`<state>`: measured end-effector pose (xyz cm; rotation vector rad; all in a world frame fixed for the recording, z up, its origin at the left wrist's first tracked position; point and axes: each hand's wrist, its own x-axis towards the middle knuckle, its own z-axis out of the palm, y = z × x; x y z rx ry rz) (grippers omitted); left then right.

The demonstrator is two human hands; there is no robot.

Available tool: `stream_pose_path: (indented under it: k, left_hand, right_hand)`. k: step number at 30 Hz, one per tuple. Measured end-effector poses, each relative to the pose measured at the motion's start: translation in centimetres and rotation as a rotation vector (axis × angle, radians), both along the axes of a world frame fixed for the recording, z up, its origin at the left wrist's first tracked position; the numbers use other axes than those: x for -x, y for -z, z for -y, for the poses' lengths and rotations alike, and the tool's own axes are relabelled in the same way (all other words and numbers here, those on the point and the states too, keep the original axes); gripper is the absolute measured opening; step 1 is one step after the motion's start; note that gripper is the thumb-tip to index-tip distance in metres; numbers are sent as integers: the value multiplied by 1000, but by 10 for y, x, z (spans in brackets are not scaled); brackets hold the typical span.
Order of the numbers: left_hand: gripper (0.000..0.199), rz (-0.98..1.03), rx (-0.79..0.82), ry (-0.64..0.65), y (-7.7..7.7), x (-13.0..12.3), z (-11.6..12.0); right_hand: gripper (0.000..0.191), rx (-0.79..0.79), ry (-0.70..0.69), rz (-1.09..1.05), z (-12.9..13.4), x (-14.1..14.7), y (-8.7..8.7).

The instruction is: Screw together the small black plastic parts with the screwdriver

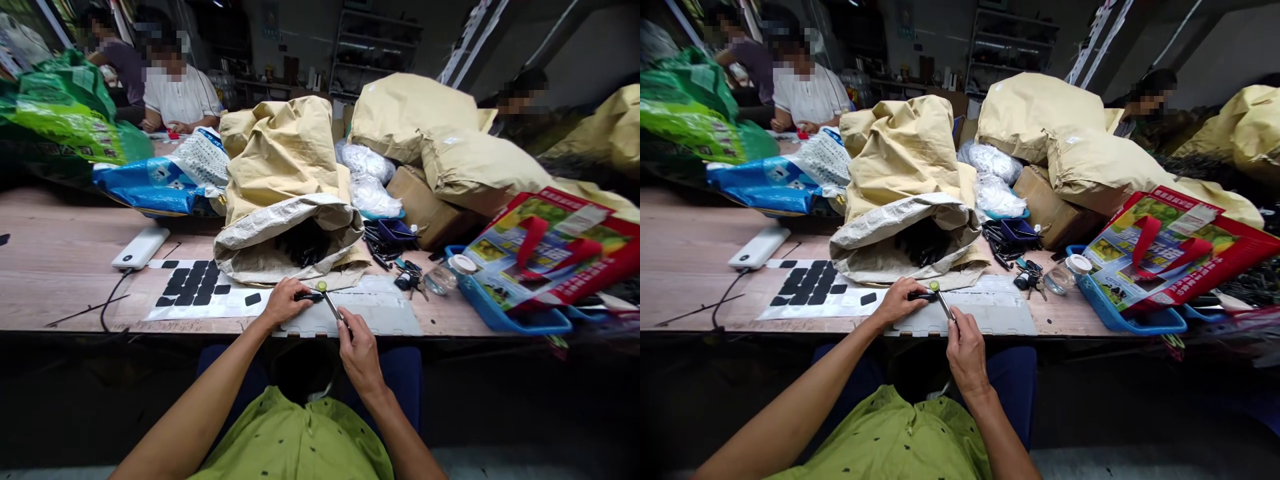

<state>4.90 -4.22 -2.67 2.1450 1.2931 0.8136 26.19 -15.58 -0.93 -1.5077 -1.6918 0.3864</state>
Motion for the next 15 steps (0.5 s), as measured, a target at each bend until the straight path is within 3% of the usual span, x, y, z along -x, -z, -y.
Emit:
stream_pose_path:
  k: [6, 15]
  left_hand:
    - [19, 30, -29, 9, 4, 1, 0]
    - [18, 29, -32, 19, 5, 1, 0]
  right_hand:
    - [36, -15, -42, -42, 6, 7, -10]
    - [36, 4, -47, 20, 9, 8, -2]
